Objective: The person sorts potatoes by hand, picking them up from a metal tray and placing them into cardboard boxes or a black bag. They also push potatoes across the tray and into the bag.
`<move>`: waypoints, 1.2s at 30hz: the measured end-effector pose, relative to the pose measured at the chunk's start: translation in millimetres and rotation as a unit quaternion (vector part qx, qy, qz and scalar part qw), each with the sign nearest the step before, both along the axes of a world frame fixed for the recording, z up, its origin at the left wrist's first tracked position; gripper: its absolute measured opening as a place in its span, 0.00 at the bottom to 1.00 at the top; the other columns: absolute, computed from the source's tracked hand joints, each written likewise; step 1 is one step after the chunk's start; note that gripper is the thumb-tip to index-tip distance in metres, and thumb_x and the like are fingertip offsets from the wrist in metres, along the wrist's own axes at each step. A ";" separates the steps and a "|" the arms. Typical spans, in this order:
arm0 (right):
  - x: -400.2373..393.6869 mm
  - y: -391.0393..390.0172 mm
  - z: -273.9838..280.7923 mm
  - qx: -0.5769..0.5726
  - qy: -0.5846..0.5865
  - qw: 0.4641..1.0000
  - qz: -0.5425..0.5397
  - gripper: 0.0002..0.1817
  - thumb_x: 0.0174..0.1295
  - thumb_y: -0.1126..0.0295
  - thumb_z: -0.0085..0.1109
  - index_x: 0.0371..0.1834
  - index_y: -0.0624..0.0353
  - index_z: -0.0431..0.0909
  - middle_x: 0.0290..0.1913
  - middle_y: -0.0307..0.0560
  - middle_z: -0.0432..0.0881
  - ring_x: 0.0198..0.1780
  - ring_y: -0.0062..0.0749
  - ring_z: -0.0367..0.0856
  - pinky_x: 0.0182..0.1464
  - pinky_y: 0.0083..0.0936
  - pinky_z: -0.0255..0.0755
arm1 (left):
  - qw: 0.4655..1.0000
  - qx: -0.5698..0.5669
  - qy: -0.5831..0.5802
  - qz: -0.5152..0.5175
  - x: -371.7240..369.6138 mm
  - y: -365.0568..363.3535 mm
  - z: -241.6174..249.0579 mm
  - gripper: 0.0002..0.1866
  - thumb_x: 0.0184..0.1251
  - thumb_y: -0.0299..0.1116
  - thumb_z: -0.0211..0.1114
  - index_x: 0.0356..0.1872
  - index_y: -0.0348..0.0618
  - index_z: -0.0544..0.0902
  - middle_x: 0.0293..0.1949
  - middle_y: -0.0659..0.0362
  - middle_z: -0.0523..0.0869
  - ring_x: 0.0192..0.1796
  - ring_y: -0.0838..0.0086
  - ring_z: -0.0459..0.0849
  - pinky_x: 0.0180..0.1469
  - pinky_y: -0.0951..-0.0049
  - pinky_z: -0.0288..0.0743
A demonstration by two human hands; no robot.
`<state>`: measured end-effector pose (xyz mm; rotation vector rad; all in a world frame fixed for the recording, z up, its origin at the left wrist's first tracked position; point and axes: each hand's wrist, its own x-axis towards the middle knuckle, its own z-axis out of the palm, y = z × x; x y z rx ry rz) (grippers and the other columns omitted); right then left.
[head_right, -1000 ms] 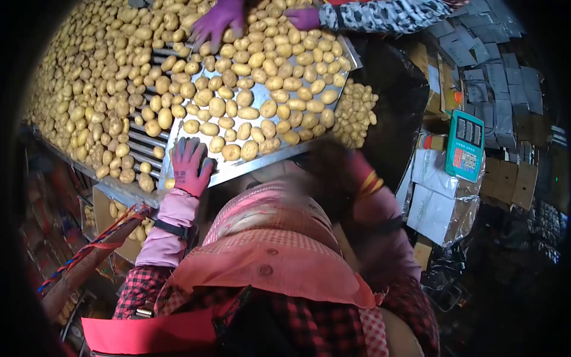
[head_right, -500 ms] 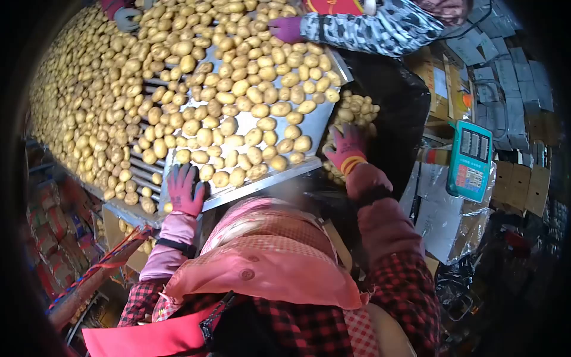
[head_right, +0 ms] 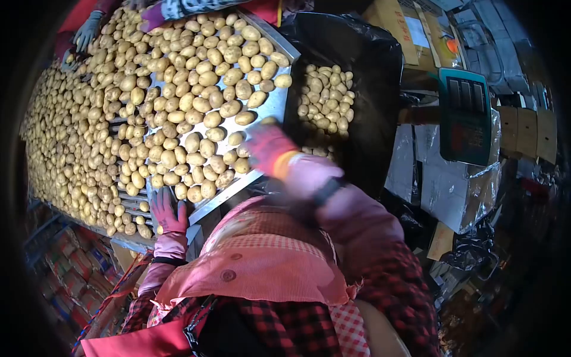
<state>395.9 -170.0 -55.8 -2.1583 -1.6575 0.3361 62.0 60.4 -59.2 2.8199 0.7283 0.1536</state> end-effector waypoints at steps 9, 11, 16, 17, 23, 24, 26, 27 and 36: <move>77.6 -163.6 63.9 0.191 0.268 0.784 -0.526 0.24 0.67 0.72 0.54 0.68 0.54 0.72 0.59 0.42 0.81 0.49 0.19 0.82 0.42 0.12 0.72 | 0.980 -0.007 0.052 -0.190 137.3 -25.9 10.3 0.34 0.58 0.48 0.66 0.67 0.53 0.73 0.71 0.43 0.64 0.72 0.40 0.59 0.73 0.39 0.49; 76.3 -170.2 61.4 0.169 0.205 0.822 -0.503 0.24 0.67 0.73 0.53 0.68 0.54 0.72 0.58 0.42 0.81 0.49 0.20 0.82 0.41 0.12 0.72 | 0.974 0.020 0.018 -0.224 166.0 -18.6 9.8 0.31 0.57 0.49 0.66 0.64 0.58 0.76 0.69 0.43 0.66 0.71 0.39 0.62 0.72 0.38 0.51; 66.7 -196.6 53.9 0.162 0.112 0.854 -0.481 0.24 0.67 0.74 0.53 0.68 0.55 0.72 0.56 0.42 0.82 0.49 0.22 0.83 0.41 0.15 0.73 | 0.989 0.142 -0.043 0.009 215.9 68.5 17.3 0.37 0.61 0.56 0.64 0.70 0.50 0.69 0.67 0.43 0.71 0.71 0.45 0.63 0.73 0.46 0.53; 64.8 -201.3 53.5 0.170 0.111 0.853 -0.480 0.24 0.67 0.74 0.53 0.67 0.56 0.72 0.56 0.42 0.82 0.49 0.22 0.83 0.41 0.15 0.74 | 0.978 0.189 0.019 0.087 209.9 91.6 6.6 0.40 0.63 0.61 0.60 0.73 0.53 0.65 0.69 0.45 0.69 0.72 0.45 0.61 0.73 0.46 0.52; 48.1 -204.5 50.7 0.137 0.097 0.846 -0.506 0.21 0.64 0.73 0.57 0.62 0.57 0.76 0.54 0.49 0.84 0.54 0.34 0.84 0.53 0.26 0.75 | 0.980 0.154 0.119 0.043 154.9 48.7 -16.4 0.46 0.64 0.66 0.54 0.76 0.47 0.59 0.72 0.43 0.65 0.74 0.41 0.58 0.74 0.43 0.48; 47.5 -199.7 51.9 0.150 0.115 0.839 -0.510 0.20 0.63 0.72 0.59 0.60 0.57 0.78 0.53 0.51 0.85 0.55 0.40 0.84 0.57 0.31 0.76 | 0.979 0.159 0.123 0.024 150.1 29.7 -8.8 0.47 0.64 0.64 0.56 0.76 0.43 0.58 0.72 0.41 0.63 0.74 0.41 0.58 0.75 0.43 0.48; 53.9 -196.7 48.1 0.132 0.103 0.849 -0.501 0.21 0.63 0.71 0.59 0.60 0.57 0.78 0.53 0.51 0.85 0.55 0.40 0.84 0.57 0.31 0.76 | 0.993 0.079 0.078 -0.027 137.5 7.4 -1.5 0.46 0.63 0.59 0.60 0.75 0.40 0.59 0.72 0.37 0.62 0.73 0.41 0.60 0.74 0.44 0.49; 58.8 -193.0 46.0 0.124 0.097 0.855 -0.495 0.21 0.63 0.70 0.59 0.60 0.57 0.77 0.53 0.51 0.85 0.54 0.40 0.84 0.57 0.32 0.75 | 0.995 0.037 0.069 -0.054 129.7 -2.8 7.9 0.44 0.62 0.55 0.62 0.74 0.40 0.59 0.72 0.38 0.62 0.73 0.40 0.59 0.74 0.44 0.49; 91.4 -128.7 30.4 -0.059 0.099 0.922 -0.370 0.29 0.63 0.54 0.59 0.66 0.52 0.72 0.60 0.56 0.79 0.60 0.52 0.78 0.61 0.40 0.72 | 0.994 0.028 0.078 0.064 24.6 -1.4 0.6 0.42 0.61 0.49 0.64 0.76 0.51 0.61 0.75 0.45 0.60 0.76 0.44 0.55 0.74 0.41 0.44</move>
